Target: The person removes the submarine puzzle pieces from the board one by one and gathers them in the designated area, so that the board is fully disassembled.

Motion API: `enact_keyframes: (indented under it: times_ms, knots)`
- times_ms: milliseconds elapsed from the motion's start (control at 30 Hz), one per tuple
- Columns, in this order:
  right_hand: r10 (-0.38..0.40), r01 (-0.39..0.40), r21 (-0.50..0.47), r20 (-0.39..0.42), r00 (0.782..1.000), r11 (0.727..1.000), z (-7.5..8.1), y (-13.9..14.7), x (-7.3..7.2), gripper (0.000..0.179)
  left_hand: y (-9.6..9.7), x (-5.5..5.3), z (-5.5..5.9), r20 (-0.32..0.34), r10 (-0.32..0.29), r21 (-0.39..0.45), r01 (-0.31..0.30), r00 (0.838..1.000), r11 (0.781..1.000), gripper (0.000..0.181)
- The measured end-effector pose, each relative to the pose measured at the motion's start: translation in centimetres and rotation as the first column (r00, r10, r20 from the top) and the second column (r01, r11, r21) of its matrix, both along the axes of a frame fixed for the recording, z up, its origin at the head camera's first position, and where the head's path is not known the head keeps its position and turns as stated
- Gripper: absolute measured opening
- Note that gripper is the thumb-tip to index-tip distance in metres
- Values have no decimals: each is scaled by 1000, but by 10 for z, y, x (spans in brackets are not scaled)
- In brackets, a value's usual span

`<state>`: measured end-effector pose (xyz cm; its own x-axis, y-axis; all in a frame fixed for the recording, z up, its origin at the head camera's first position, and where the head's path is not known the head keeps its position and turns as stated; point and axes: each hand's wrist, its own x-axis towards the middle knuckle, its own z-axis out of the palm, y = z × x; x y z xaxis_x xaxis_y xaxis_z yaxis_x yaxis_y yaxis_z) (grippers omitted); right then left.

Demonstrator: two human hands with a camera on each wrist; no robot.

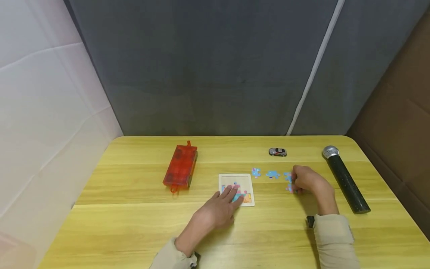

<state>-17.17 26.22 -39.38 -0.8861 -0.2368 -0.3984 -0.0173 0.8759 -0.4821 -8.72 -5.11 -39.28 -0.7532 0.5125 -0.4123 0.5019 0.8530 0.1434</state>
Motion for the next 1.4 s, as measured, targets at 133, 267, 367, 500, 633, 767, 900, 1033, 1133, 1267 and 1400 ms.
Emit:
enact_keyframes:
  times_ms: [133,267,367,500,633,767,900,1033,1133,1267,1400]
  knots:
    - [-9,9,2,6,1000,1000,-1,-2,1,9,1,0,0,-4,-8,-11,8,1000,1000,65]
    - [-8,8,18,-5,1000,1000,-2,-3,0,10,1,0,0,1,-2,-11,2,1000,1000,65]
    - [-7,7,29,-4,1000,1000,-2,-3,0,10,1,0,0,2,1,-7,-1,1000,1000,65]
    - [21,-20,28,-10,1000,999,-1,-4,0,10,0,1,0,-6,-3,-5,3,1000,1000,65]
    - [116,-118,-10,-111,987,993,4,-18,1,7,0,3,0,-8,3,-1,-3,1000,1000,65]
    - [267,-284,-30,-256,929,959,6,-57,2,3,0,4,1,-7,10,12,-9,1000,1000,65]
    - [413,-432,-21,-254,875,902,2,-99,4,14,0,2,2,3,17,12,-17,1000,1000,64]
    - [442,-457,-29,-205,873,889,-3,-126,5,22,0,2,1,0,45,-3,-45,999,999,62]
    - [419,-438,-71,-187,889,896,-7,-137,4,21,1,3,0,-9,60,-31,-60,998,998,62]
    - [372,-396,-137,-168,913,908,-12,-141,1,17,2,4,-3,-19,56,-61,-57,998,997,64]
    - [346,-375,-152,-184,920,915,-15,-140,2,11,1,2,-9,-14,54,-53,-55,998,997,64]
